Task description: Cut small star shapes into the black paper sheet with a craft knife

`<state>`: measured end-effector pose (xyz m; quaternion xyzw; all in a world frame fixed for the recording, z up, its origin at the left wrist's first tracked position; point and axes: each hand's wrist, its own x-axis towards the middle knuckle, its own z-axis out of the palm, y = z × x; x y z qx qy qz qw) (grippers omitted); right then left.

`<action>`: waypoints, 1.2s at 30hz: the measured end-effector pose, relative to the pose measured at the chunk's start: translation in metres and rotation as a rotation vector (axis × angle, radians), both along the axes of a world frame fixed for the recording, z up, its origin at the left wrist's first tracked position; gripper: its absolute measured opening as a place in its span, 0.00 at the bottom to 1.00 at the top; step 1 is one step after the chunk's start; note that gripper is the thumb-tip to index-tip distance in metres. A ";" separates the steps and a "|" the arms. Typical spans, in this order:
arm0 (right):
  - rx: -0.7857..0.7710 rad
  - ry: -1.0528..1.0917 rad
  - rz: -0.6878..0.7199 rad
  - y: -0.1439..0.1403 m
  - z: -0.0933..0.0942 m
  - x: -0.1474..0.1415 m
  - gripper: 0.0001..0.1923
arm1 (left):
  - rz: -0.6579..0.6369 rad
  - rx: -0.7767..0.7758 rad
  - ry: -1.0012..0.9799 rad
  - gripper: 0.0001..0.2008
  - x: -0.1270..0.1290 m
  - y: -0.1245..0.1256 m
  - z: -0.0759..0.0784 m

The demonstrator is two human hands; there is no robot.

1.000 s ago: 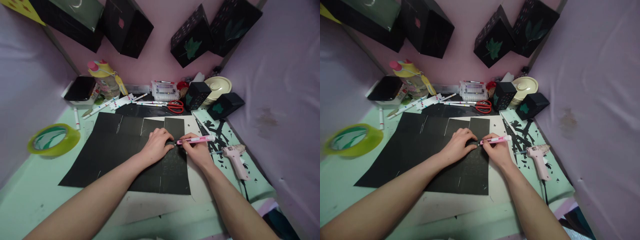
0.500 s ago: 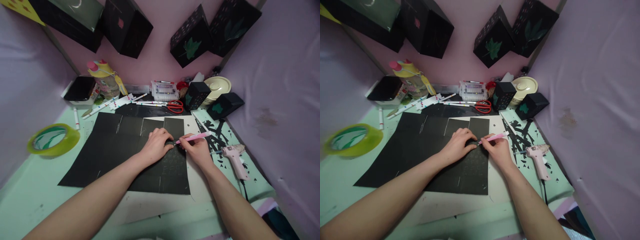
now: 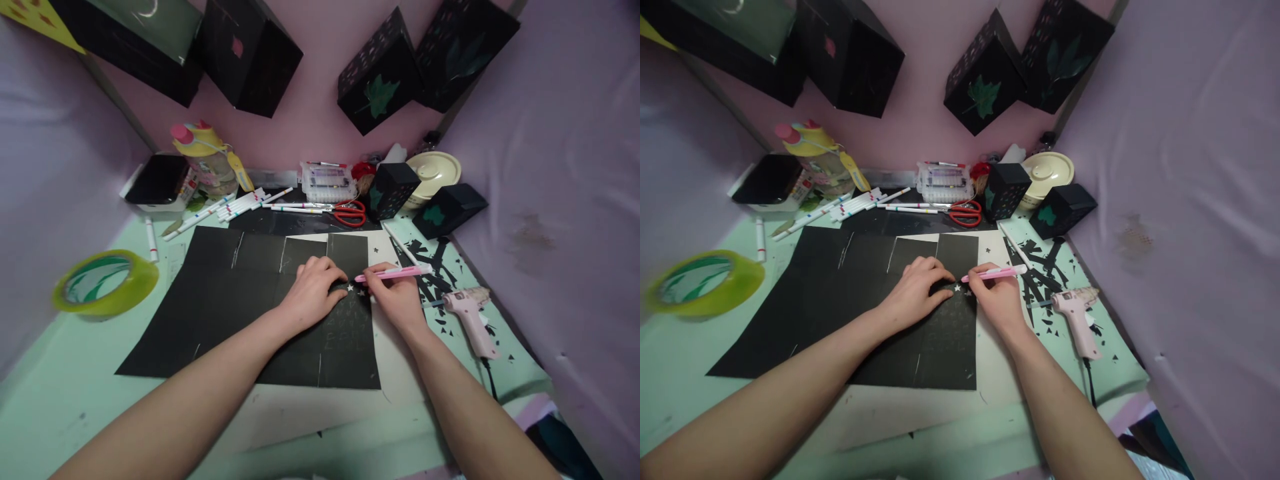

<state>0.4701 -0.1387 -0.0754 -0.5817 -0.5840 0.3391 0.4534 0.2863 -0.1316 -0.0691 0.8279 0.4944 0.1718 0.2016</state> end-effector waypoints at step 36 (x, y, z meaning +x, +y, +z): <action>0.000 0.020 0.032 -0.004 0.000 -0.001 0.09 | 0.166 0.114 -0.199 0.08 0.014 0.005 -0.008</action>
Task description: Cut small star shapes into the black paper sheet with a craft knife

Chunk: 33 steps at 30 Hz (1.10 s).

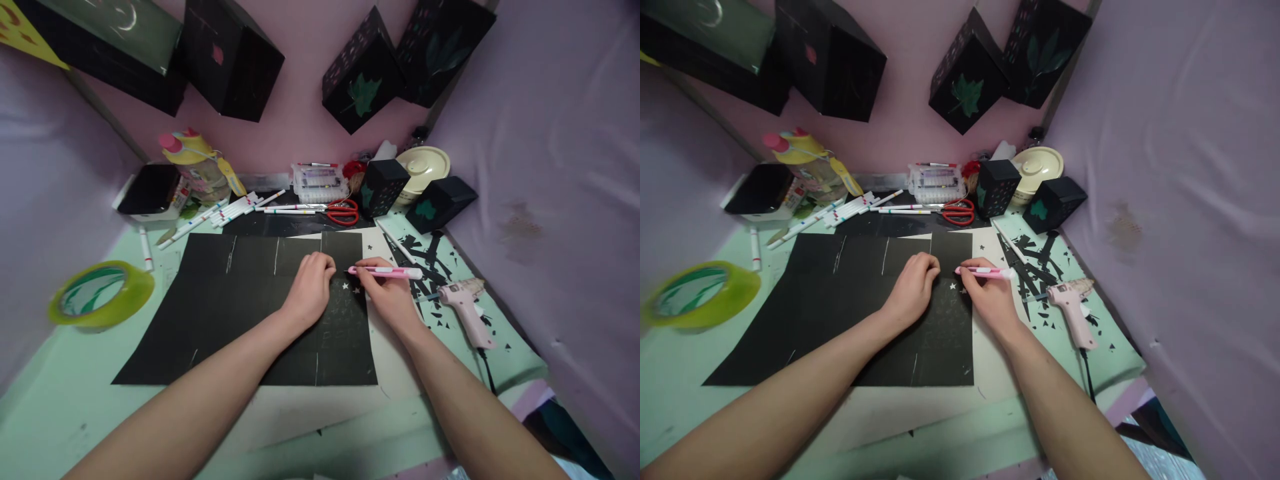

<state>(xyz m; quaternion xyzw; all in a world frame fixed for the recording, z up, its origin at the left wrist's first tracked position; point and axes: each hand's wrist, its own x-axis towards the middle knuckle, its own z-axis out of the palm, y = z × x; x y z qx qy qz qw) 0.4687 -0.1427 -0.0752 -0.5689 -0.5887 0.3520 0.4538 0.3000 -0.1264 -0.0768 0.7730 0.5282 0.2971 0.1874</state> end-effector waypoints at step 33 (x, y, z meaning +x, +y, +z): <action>-0.054 -0.089 0.075 0.001 0.002 0.003 0.05 | -0.155 -0.051 0.090 0.06 -0.006 0.003 -0.002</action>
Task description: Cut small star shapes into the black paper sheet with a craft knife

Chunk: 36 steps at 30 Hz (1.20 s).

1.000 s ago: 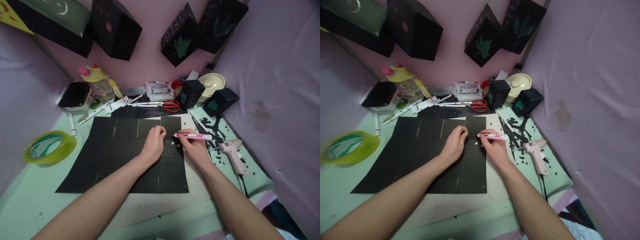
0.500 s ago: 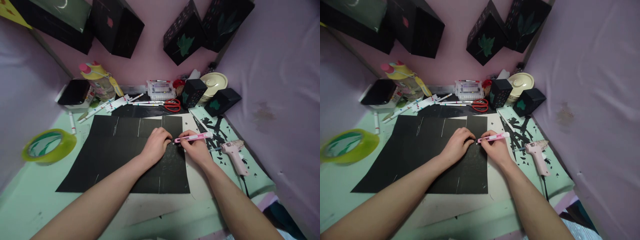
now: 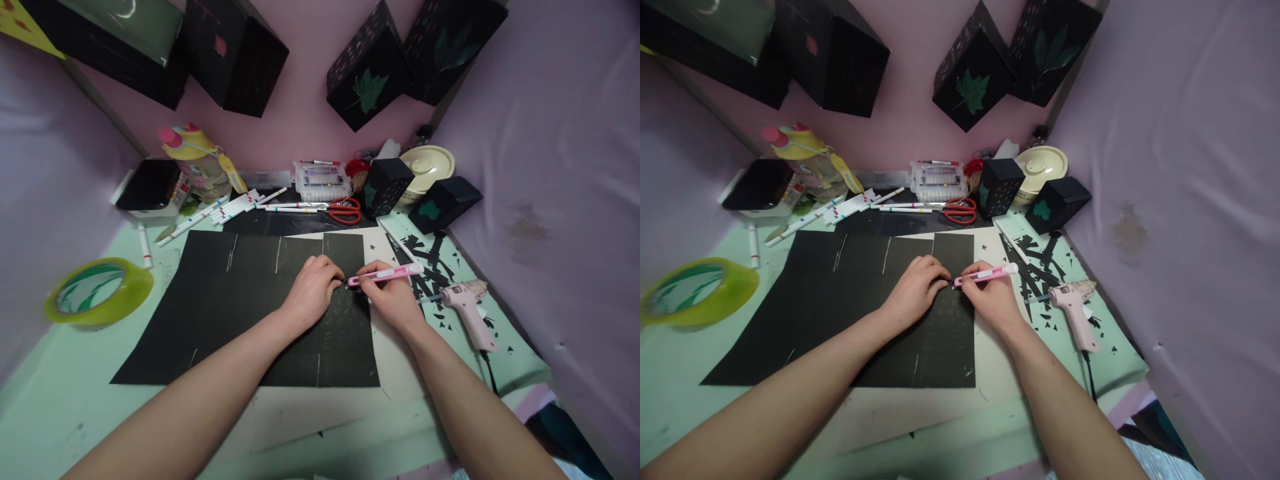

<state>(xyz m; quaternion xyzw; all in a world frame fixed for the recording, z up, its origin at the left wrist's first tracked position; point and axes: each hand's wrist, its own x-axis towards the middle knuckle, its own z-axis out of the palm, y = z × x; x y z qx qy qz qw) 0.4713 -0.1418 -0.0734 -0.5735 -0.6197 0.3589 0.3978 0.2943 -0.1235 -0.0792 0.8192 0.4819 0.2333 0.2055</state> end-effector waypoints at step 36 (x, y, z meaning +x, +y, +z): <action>0.000 0.037 -0.040 0.001 0.000 -0.001 0.04 | 0.060 0.071 0.121 0.08 0.008 -0.004 0.001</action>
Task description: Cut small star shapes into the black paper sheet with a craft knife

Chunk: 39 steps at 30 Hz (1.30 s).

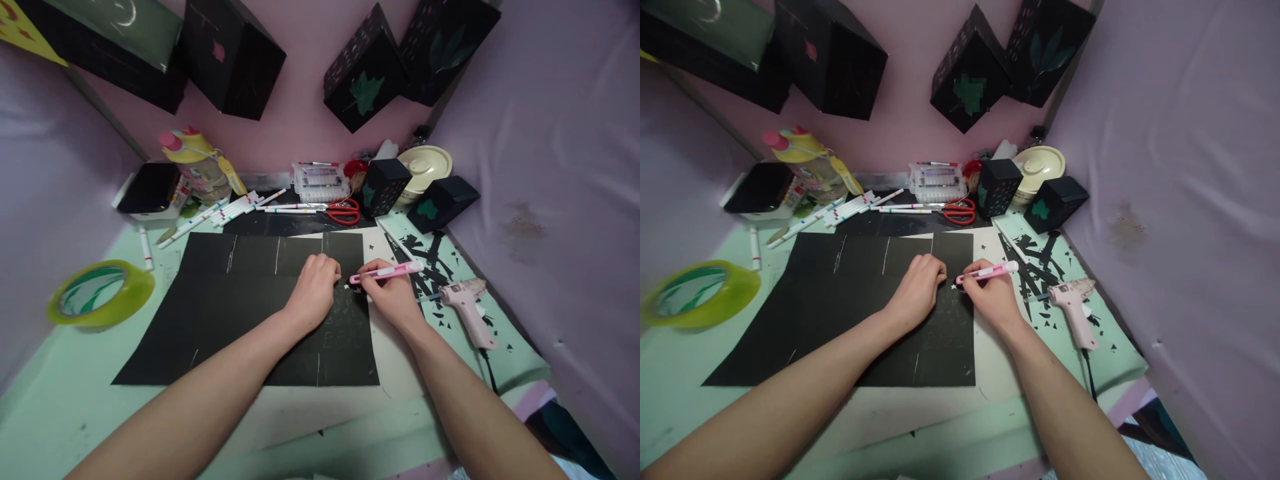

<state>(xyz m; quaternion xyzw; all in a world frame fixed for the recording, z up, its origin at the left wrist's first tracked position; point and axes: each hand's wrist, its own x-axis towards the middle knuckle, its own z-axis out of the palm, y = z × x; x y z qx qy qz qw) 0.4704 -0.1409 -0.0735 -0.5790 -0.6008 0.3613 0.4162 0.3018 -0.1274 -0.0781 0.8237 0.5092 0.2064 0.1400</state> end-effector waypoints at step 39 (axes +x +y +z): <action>0.032 -0.046 -0.047 -0.001 0.003 0.002 0.04 | 0.028 0.070 -0.423 0.05 -0.003 -0.003 0.003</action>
